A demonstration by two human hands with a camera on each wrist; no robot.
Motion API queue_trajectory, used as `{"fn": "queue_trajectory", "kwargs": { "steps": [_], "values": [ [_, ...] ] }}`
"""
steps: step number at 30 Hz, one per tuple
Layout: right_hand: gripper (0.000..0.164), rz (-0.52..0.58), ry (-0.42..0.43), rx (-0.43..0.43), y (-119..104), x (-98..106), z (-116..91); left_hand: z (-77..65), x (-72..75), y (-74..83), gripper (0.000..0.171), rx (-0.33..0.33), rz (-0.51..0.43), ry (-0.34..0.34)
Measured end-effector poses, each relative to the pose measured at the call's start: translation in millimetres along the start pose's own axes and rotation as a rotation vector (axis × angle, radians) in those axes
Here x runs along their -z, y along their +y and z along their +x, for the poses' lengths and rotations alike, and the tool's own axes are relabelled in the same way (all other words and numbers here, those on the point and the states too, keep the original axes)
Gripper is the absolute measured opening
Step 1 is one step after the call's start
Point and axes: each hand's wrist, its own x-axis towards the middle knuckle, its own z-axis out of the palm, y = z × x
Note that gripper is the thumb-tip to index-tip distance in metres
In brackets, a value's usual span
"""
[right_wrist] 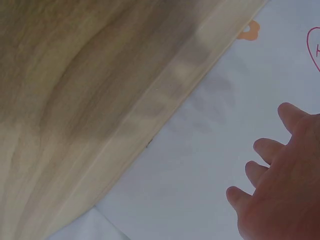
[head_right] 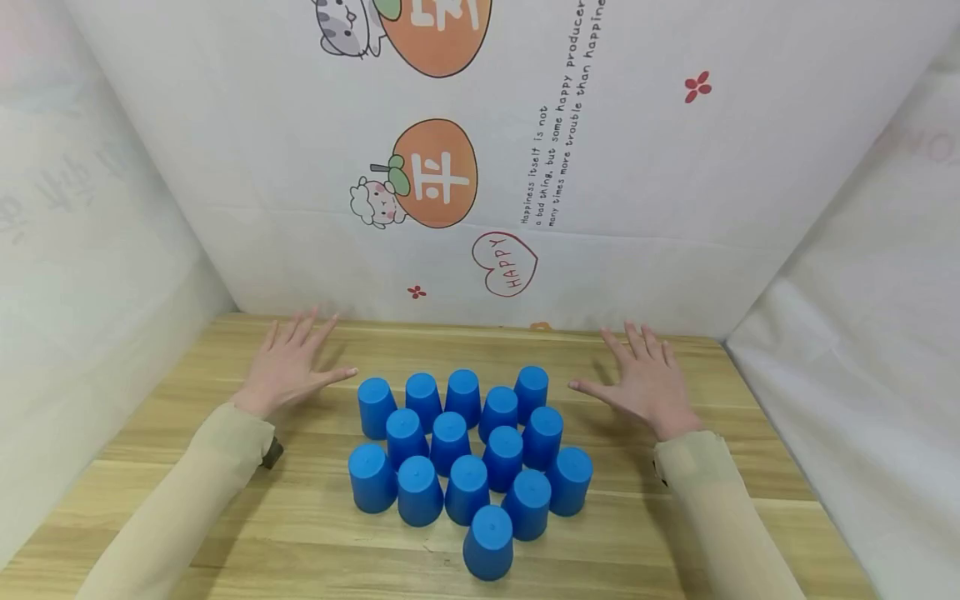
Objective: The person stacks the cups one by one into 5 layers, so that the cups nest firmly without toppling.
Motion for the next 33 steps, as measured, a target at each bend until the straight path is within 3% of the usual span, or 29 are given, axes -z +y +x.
{"fn": "queue_trajectory", "kwargs": {
  "steps": [19, 33],
  "values": [
    [0.108, 0.049, 0.008, 0.014, -5, 0, -3, -12.8, 0.2, 3.9, 0.11, -0.005, 0.04, -0.01],
    [0.111, 0.085, 0.013, 0.003, -10, 9, 2, -13.4, 12.2, 14.0, 0.114, -0.027, 0.002, 0.017]
  ]
}}
